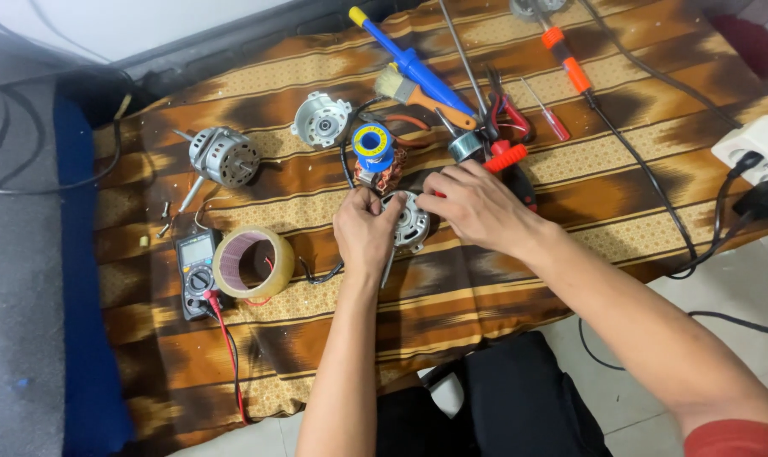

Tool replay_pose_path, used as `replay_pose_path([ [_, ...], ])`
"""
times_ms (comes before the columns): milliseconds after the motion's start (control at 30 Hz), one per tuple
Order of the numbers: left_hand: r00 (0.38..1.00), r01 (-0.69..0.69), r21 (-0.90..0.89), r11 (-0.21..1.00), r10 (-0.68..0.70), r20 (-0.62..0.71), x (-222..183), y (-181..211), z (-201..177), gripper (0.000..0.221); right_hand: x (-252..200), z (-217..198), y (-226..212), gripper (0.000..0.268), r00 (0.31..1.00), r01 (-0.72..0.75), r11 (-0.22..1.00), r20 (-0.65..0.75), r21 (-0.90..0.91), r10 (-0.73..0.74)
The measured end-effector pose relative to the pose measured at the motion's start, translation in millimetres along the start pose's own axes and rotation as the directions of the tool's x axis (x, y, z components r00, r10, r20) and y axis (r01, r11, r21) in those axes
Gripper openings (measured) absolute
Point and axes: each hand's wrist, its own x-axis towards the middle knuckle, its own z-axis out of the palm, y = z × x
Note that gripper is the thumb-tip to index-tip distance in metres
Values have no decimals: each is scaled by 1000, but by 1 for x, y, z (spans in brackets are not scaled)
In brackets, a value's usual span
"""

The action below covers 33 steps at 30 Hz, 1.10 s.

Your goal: Repairing a small electric motor by inspecting its internal components and wiring on a workbench

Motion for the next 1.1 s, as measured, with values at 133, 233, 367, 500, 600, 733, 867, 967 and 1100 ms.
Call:
replay_pose_path([
  [133,1000,-7,-5,1000,7,-3,0,0,0,50,5,6,1,14,1000,-6,999,-26,-32,6],
  [233,1000,-16,-2,1000,16,-11,0,-1,0,49,3,7,1,12,1000,-11,1000,-22,-19,11],
  [367,1000,-19,-14,1000,19,-15,-1,-1,1,49,-2,3,0,13,1000,-9,1000,2,-3,9],
  [500,1000,-13,-17,1000,13,-8,0,2,-1,49,2,5,1,13,999,-21,1000,-31,-21,20],
  [600,1000,-13,-6,1000,12,-16,-1,2,1,49,4,7,1,12,999,-12,999,-40,-37,10],
  [733,1000,-6,-14,1000,5,-15,-1,1,1,49,0,2,-2,14,999,-22,1000,-25,-10,21],
  [867,1000,-12,-15,1000,12,-29,-2,1,1,49,-3,-5,-6,16,1000,-11,1000,-28,-2,11],
  [967,999,-25,-17,1000,24,-34,-2,0,3,48,-4,-11,-8,15,1000,-2,1000,-22,3,2],
  [1100,998,-46,-6,999,46,-40,-2,-5,5,49,-7,-12,-9,16,1000,-4,1000,-15,15,4],
])
